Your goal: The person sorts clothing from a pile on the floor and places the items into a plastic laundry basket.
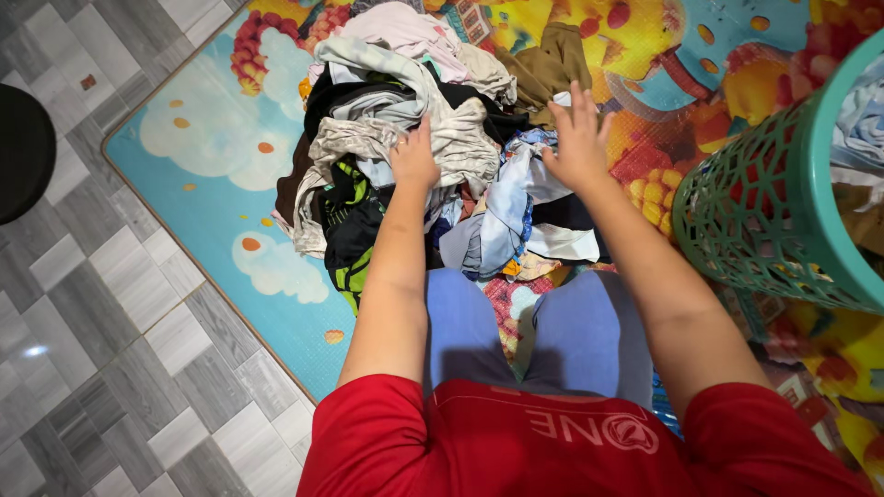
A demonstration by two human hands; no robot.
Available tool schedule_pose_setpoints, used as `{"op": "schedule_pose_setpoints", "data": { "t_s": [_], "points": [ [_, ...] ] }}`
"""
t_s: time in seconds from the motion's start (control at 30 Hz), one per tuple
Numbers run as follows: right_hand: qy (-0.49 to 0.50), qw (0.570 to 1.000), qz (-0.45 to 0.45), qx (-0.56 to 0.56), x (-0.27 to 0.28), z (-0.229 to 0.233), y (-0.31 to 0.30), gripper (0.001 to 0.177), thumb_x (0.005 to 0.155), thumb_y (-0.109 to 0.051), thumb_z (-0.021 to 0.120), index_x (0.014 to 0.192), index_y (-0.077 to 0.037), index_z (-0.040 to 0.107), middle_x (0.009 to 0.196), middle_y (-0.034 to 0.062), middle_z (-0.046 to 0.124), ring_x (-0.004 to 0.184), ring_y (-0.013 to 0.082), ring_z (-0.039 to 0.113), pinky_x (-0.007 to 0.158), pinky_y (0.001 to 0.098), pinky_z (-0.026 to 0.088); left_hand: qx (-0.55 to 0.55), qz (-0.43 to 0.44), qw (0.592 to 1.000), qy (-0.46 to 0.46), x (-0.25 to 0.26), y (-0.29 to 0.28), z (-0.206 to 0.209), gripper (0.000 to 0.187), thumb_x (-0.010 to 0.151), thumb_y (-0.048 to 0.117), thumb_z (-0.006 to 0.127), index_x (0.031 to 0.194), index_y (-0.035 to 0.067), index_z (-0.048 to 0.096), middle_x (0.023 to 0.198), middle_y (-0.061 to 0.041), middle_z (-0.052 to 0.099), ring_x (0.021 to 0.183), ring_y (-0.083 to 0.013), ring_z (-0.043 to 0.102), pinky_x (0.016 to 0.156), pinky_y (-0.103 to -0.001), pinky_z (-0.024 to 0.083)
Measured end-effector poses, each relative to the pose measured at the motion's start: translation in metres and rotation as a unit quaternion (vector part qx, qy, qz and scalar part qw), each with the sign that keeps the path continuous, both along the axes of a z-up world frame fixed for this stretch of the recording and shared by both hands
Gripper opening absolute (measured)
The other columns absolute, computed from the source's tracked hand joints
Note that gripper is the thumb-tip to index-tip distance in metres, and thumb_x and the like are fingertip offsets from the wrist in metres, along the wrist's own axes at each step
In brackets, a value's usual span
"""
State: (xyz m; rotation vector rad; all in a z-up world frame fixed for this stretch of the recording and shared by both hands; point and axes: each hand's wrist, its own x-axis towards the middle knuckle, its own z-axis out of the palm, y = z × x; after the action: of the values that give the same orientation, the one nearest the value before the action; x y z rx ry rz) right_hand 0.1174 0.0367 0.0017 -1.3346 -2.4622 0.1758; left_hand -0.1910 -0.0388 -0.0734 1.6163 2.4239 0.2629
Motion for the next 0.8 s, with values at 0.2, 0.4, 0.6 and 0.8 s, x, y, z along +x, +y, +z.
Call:
{"op": "schedule_pose_setpoints", "data": {
  "t_s": [0.2,0.4,0.6,0.8],
  "points": [
    [0.008,0.998,0.006,-0.069,-0.017,-0.02,-0.009,0.089,0.075,-0.026,0.084,0.154,-0.013,0.043,0.171,0.019,0.016,0.156,0.0437,0.019,0.117,0.0728,0.016,0.064,0.017,0.997,-0.044,0.02,-0.002,0.014,0.033,0.088,0.021,0.067,0.121,0.018,0.071,0.125,-0.007,0.063,0.123,-0.0335,0.056,0.101,-0.056,0.043],
    [0.149,0.974,0.079,-0.149,-0.034,-0.043,-0.005,0.11,0.063,-0.031,0.09,0.155,-0.008,0.034,0.163,0.0268,0.017,0.146,0.0488,0.026,0.12,0.0548,0.026,0.336,-0.054,0.915,-0.217,0.084,0.027,0.064,0.039,0.08,0.01,0.065,0.118,0.005,0.067,0.116,-0.016,0.06,0.11,-0.038,0.059,0.097,-0.047,0.05],
    [0.4,0.852,0.008,-0.338,-0.062,-0.073,0.019,0.049,0.101,-0.026,0.066,0.143,-0.001,0.063,0.136,0.016,0.071,0.127,0.0233,0.067,0.107,0.0388,0.056,0.409,-0.197,0.821,-0.346,0.123,0.021,0.121,0.042,0.087,0.016,0.068,0.126,0.004,0.058,0.127,-0.017,0.058,0.119,-0.0351,0.06,0.108,-0.039,0.048],
    [0.594,0.691,0.106,-0.398,-0.065,0.009,0.005,0.04,0.096,-0.007,0.069,0.135,-0.004,0.061,0.13,0.006,0.066,0.113,0.0176,0.064,0.093,0.0338,0.055,0.482,-0.215,0.831,-0.177,0.103,0.002,0.15,0.115,0.07,0.058,0.084,0.154,0.006,0.025,0.157,-0.018,0.035,0.148,-0.0396,0.031,0.123,-0.055,0.019]
  ]
}}
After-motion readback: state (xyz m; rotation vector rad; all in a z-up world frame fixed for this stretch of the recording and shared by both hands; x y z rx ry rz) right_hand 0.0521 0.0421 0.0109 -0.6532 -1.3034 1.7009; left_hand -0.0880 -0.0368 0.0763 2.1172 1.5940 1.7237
